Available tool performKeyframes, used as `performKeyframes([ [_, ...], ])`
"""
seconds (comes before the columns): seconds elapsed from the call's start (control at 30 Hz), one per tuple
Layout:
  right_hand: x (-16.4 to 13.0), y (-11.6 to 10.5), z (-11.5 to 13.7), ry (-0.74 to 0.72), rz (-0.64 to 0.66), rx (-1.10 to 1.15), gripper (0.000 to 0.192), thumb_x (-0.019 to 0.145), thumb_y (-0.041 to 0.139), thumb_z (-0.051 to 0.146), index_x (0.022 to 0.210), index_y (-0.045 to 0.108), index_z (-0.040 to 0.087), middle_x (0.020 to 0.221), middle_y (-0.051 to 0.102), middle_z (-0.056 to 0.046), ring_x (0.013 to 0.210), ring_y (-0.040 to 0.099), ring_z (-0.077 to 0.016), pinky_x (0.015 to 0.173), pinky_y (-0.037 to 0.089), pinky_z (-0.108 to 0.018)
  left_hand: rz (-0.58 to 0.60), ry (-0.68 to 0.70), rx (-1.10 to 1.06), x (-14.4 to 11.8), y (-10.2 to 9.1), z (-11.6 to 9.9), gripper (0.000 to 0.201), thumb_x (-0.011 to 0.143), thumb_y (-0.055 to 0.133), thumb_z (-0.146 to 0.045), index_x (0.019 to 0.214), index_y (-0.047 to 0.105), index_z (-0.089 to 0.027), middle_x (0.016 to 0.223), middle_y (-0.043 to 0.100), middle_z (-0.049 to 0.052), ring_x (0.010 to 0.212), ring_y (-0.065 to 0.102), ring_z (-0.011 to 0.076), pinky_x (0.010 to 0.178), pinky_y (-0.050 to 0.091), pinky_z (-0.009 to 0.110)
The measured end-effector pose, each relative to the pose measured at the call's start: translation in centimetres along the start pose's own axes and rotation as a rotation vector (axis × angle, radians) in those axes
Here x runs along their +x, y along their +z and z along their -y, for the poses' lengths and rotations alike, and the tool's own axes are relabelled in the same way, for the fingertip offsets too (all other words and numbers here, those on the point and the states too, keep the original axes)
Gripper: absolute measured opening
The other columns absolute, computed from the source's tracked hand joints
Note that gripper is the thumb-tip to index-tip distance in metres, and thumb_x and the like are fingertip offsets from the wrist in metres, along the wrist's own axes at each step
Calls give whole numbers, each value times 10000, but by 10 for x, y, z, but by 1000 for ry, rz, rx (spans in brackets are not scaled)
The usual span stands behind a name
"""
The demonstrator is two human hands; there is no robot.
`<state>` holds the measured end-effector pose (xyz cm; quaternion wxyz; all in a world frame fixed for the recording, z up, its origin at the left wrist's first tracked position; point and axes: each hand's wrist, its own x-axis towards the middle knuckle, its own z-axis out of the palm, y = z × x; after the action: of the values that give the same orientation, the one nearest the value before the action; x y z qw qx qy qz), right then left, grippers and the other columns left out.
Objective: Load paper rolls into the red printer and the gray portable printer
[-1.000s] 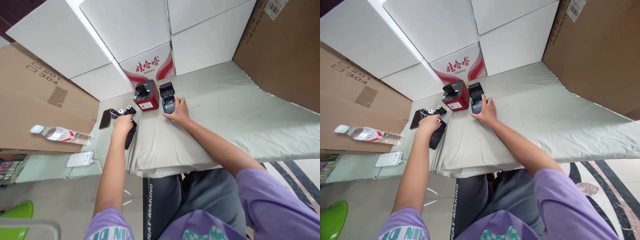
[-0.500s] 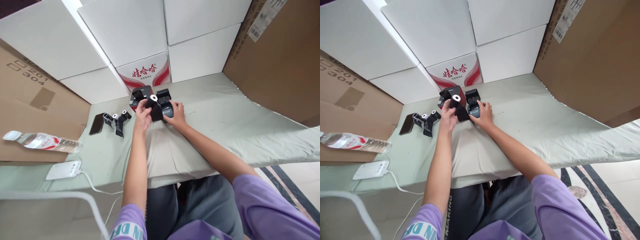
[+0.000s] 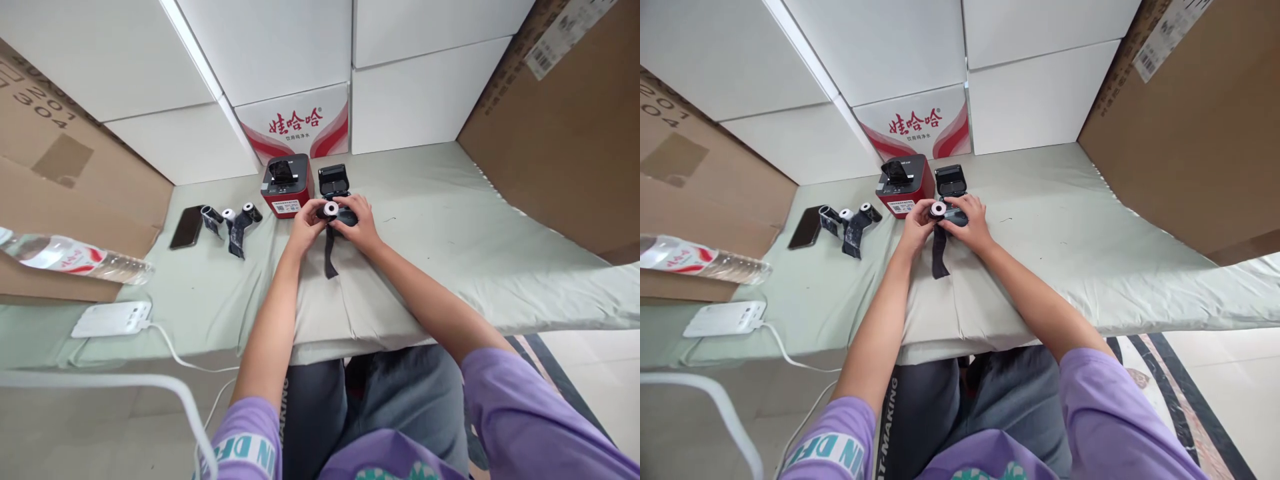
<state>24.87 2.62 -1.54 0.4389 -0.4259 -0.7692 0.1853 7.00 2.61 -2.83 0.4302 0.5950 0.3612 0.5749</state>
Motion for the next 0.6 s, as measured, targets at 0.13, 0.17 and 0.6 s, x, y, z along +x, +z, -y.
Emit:
performKeyframes([
  [0.13,-1,1,1,-12,-3,2,435,903,663,528,1253,703,275,1180,707,-71,1201,592,-287,1065,402,-451,34,31,141,-5,4,-3,504,680,892,-479,1043,636,-239,1076,744,62,1011,713,238,819,523,311],
  [0.17,-1,1,1,-18,-8,12,435,906,656,534,1248,703,270,1179,712,-72,1197,599,-286,1064,401,-450,19,52,189,-7,5,-4,474,700,881,-458,1043,639,-237,1068,747,54,975,710,226,794,515,303],
  [0.6,-1,1,-1,-85,-41,50,325,963,498,353,1193,704,251,1074,738,-69,1078,651,-250,1025,411,-421,-174,78,188,-2,0,5,295,822,805,-447,937,654,-222,935,731,31,855,673,173,779,508,330],
])
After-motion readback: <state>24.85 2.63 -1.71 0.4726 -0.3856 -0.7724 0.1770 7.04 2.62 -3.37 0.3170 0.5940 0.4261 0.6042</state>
